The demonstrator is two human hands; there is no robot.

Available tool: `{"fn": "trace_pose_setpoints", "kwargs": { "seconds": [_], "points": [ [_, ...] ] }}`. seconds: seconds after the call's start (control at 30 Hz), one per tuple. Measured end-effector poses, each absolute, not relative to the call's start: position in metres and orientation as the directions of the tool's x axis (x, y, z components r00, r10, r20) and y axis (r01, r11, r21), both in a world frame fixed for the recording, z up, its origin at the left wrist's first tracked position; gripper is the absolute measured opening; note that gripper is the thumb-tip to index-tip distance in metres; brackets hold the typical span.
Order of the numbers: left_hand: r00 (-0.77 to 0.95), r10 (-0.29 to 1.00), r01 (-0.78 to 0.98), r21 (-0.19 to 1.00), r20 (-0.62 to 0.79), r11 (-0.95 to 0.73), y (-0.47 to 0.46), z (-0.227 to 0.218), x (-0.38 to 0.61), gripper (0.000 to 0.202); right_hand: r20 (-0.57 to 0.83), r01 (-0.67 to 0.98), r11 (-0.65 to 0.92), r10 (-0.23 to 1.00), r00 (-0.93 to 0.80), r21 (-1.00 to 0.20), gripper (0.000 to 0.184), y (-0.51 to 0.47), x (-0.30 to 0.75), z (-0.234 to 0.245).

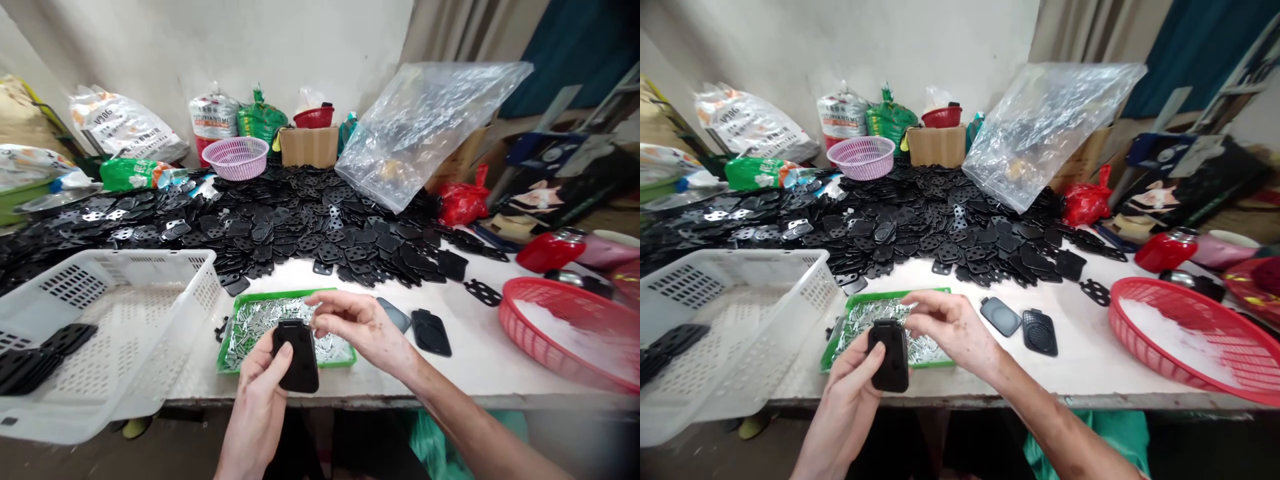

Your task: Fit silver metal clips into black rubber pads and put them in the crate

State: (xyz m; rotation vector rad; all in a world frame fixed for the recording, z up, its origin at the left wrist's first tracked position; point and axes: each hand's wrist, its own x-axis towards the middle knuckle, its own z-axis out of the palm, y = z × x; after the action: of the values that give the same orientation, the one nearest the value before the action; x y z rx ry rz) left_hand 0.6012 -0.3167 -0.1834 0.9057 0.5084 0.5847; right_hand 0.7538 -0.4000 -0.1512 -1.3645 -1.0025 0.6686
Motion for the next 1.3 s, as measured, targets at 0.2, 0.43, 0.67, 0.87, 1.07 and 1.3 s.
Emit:
{"fn": "trace_pose_setpoints", "kwargs": {
  "seconds": [0.2,0.43,0.67,0.87,1.07,1.3],
  "points": [
    [0.672,0.713,-0.275,0.826,-0.202,0.493,-0.326,-0.187,0.605,0.033,0.455,0.492,0.171,0.706,0.543,-0.854,0.007,-0.402,0.736,-0.159],
    [0.623,0.716,-0.422,0.635,-0.316,0.647,-0.326,-0.195,0.608,0.025,0.508,0.503,0.204,0.622,0.595,-0.84,0.027,-0.4,0.722,-0.182],
    [0.708,0.63,-0.37,0.592,-0.32,0.716,-0.31,-0.208,0.583,0.026,0.483,0.483,0.249,0.749,0.453,-0.84,0.024,-0.391,0.722,-0.171],
    [0.72,0.668,-0.368,0.713,-0.187,0.597,-0.303,-0.198,0.571,0.044,0.408,0.617,0.106,0.834,0.371,-0.78,0.025,-0.382,0.749,-0.171],
    [0.542,0.82,-0.387,0.812,-0.182,0.436,-0.291,-0.198,0.579,0.053,0.038,0.966,-0.082,0.995,0.094,-0.245,0.009,-0.379,0.76,-0.177],
    [0.469,0.871,-0.312,0.895,-0.146,0.319,-0.292,-0.197,0.584,0.053,0.022,0.995,-0.07,0.997,0.072,-0.068,0.009,-0.374,0.747,-0.189]
  ]
}}
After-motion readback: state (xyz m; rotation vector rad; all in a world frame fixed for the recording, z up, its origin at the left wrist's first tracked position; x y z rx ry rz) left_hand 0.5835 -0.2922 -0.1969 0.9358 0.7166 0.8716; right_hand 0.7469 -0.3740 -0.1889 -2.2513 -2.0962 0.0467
